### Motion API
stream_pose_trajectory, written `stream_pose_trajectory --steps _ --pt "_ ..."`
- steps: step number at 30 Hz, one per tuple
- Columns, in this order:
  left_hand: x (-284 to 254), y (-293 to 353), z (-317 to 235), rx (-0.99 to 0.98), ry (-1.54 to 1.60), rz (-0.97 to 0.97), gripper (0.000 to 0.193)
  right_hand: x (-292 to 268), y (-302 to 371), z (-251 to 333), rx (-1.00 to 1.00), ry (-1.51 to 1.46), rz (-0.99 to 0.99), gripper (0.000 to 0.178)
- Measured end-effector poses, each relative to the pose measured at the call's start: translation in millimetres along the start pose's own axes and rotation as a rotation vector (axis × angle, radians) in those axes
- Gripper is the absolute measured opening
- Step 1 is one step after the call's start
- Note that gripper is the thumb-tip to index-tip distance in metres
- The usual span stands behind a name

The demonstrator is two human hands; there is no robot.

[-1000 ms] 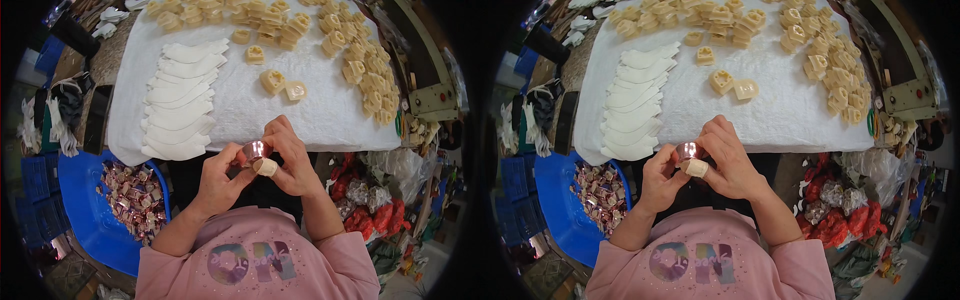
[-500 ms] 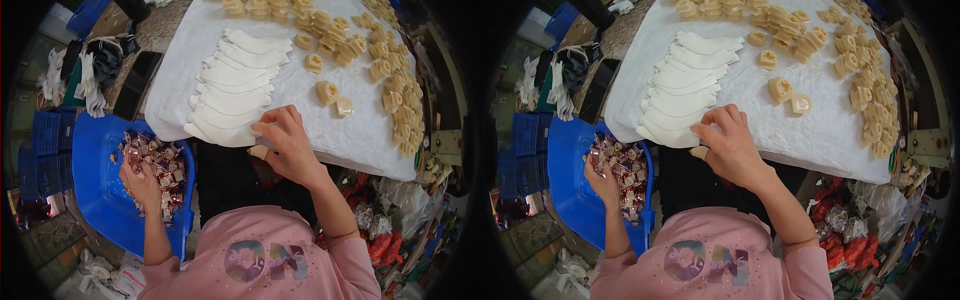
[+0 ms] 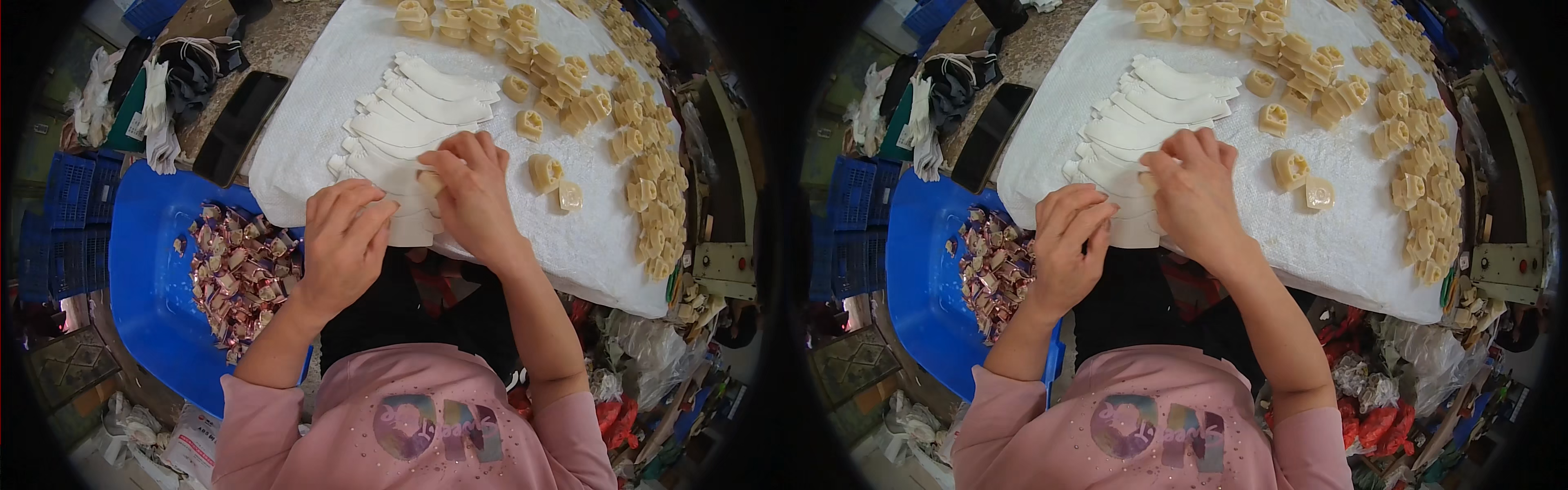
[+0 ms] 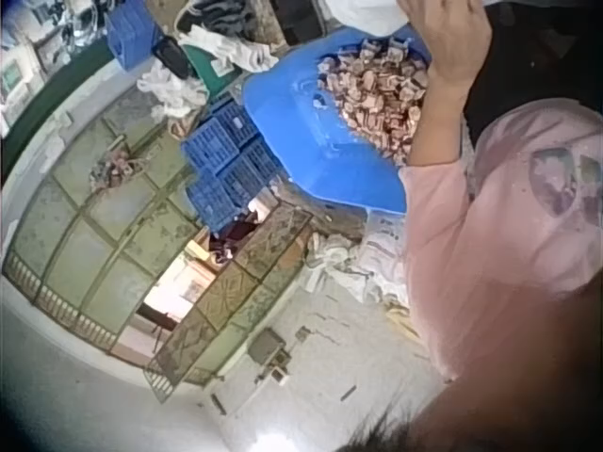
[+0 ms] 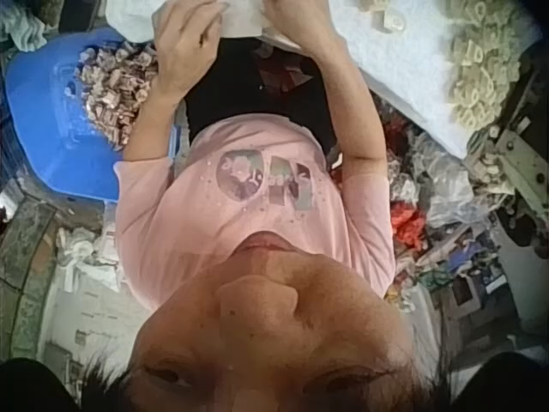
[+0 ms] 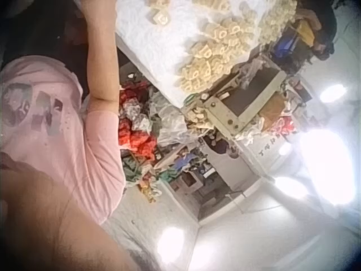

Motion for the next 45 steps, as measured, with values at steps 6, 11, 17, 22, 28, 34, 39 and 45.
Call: stream_pose_trajectory --steps 6,11,17,22,28,34,39,45 --pt "18.1 4.2 7.3 -0.076 -0.092 -0.065 0.025 28.0 -19.4 11.8 -0.02 0.226 0.154 0.011" --pt "21.6 4.8 10.0 -0.084 -0.081 -0.122 0.026 31.9 -21.6 5.4 0.042 0.103 0.166 0.013" --pt "20.0 6.3 11.9 -0.079 -0.07 -0.118 0.024 32.1 -17.0 3.0 0.024 -0.086 0.075 0.023" --pt "19.5 8.1 14.1 -0.097 -0.03 -0.12 0.023 41.5 -34.6 7.1 -0.069 0.03 0.096 0.016" --pt "20.5 9.8 17.8 -0.064 -0.023 -0.156 0.02 47.7 -42.5 9.5 0.043 0.095 0.252 0.03" --pt "17.1 4.9 15.9 -0.063 -0.036 -0.12 0.022 38.8 -16.0 -7.2 -0.135 -0.224 0.026 0.028" --pt "12.1 4.7 16.0 -0.068 -0.049 -0.105 0.02 -6.2 16.2 -10.2 0.134 -0.751 -0.517 0.014" --pt "-7.2 -16.4 -12.7 -0.065 -0.041 0.124 0.032 -69.4 44.0 3.5 0.058 -0.713 -0.561 0.026"
Point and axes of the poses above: each hand's wrist, its own y-axis away from the middle knuckle, its own x-axis out of the palm, z = x × y, the point moved 1 cm from there along -y, towards the middle knuckle, and after that the axes turned 13 degrees about -y, right-handed, at the moved point
